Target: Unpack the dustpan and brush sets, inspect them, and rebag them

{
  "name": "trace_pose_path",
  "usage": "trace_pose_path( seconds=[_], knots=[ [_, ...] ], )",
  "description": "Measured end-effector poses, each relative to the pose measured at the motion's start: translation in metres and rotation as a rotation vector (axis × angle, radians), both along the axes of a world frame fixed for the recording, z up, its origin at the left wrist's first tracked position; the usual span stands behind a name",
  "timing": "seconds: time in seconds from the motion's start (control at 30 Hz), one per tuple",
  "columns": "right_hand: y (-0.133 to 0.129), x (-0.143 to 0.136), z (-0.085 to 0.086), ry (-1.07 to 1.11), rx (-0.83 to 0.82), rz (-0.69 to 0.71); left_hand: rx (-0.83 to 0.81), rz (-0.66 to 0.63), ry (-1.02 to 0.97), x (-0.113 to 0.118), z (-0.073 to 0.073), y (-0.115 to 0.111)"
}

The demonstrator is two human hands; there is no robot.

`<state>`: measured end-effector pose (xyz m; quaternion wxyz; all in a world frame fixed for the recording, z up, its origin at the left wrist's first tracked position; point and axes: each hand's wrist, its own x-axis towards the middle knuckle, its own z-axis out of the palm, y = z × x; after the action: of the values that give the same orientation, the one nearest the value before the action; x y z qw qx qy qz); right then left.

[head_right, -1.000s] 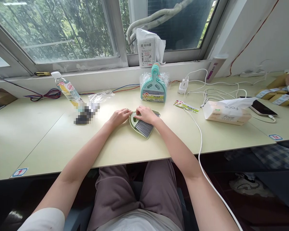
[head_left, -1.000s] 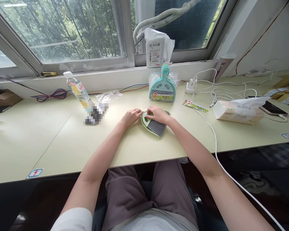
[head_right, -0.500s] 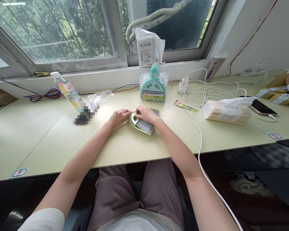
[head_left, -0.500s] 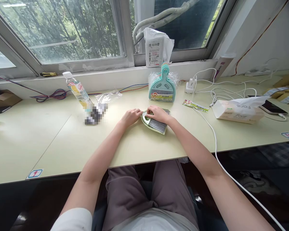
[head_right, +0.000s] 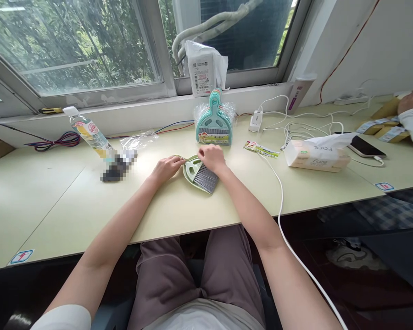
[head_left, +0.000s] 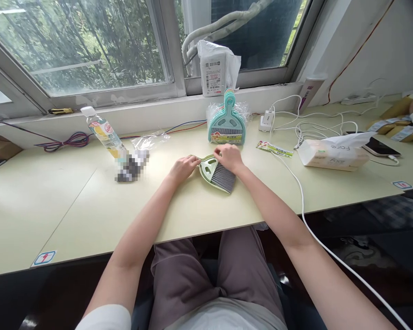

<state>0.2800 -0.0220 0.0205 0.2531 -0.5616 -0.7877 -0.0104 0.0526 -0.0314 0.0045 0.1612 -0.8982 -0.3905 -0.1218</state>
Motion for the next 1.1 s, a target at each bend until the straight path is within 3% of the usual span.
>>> trace_pose_path(
  seconds=[0.17, 0.3, 0.43, 0.6, 1.0, 1.1],
  knots=[
    [0.017, 0.056, -0.005, 0.099, 0.056, -0.575, 0.052, 0.033, -0.048, -0.007, 0.002, 0.003],
    [0.022, 0.089, -0.022, 0.023, 0.002, -0.786, 0.141, 0.133, -0.119, -0.012, 0.005, 0.006],
    [0.027, 0.097, -0.033, 0.017, -0.126, -0.799, 0.135, 0.279, -0.193, -0.015, 0.008, 0.007],
    [0.03, 0.095, -0.03, -0.023, -0.19, -0.763, 0.03, 0.436, -0.393, -0.018, 0.006, 0.007],
    [0.027, 0.088, -0.023, 0.139, -0.214, -0.764, -0.078, 0.506, -0.898, -0.041, -0.005, 0.031],
    [0.026, 0.088, -0.024, 0.132, -0.216, -0.763, -0.17, 0.517, -1.17, -0.044, -0.008, 0.038]
  ],
)
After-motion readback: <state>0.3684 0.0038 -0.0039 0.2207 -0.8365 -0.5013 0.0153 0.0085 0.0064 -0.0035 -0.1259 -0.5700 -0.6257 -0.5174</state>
